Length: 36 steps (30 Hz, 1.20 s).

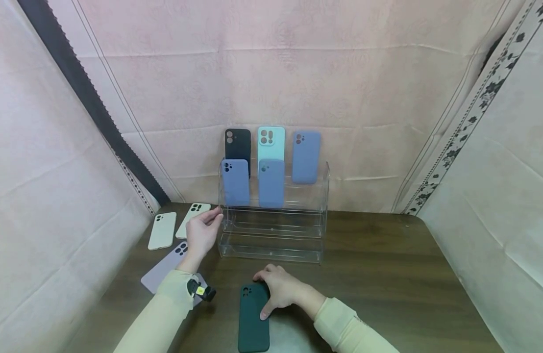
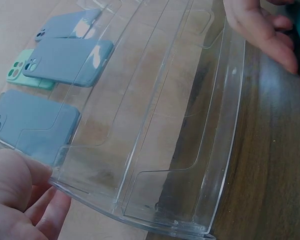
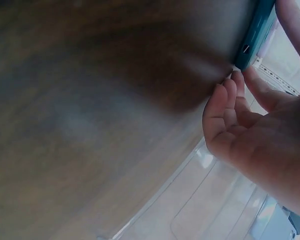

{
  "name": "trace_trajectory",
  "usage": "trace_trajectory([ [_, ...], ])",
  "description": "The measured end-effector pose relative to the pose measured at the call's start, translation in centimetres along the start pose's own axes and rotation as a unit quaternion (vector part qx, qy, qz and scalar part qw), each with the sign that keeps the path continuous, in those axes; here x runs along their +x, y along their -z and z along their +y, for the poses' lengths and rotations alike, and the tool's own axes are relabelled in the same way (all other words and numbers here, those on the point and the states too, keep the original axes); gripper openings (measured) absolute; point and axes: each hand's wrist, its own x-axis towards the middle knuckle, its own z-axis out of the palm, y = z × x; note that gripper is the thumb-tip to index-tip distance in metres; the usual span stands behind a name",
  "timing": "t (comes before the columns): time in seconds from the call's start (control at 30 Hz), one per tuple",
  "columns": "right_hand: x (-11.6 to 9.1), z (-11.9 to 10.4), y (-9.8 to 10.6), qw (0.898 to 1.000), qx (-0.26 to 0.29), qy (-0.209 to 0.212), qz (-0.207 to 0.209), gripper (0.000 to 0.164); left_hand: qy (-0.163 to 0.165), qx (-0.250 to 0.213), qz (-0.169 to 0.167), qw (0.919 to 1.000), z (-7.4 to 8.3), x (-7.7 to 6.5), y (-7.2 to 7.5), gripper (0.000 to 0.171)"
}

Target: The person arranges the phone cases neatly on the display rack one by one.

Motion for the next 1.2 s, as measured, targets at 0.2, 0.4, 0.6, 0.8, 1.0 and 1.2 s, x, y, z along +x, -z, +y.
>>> trace_trajectory([
  [0.2,0.03,-0.58,-0.06,1.0,-0.012,-0.012,-0.002,0.081,-0.005,-0.003,-0.001,1.0,-0.06,-0.12,0.13,0.022],
  [0.4,0.13,-0.84,-0.07,0.999,-0.018,-0.025,-0.01,0.075,-0.004,-0.002,0.0,1.0,-0.11,-0.14,0.18,0.022],
  [0.6,0.42,-1.04,0.11,0.999,-0.024,-0.037,-0.011,0.075,-0.012,-0.001,0.0,0.9999,-0.12,0.06,0.11,0.022],
  [0.8,0.61,-0.91,0.2,0.998,-0.03,-0.057,-0.019,0.076,-0.009,-0.004,-0.001,1.0,-0.09,-0.06,0.21,0.022],
  [1.0,0.63,-0.89,0.58,0.998,-0.027,-0.053,-0.02,0.078,-0.005,-0.006,0.001,1.0,0.12,0.25,0.22,0.021],
  [1.2,0.31,-0.29,0.77,0.999,0.015,-0.042,-0.024,0.072,0.001,-0.004,-0.001,1.0,0.02,-0.01,0.18,0.022],
])
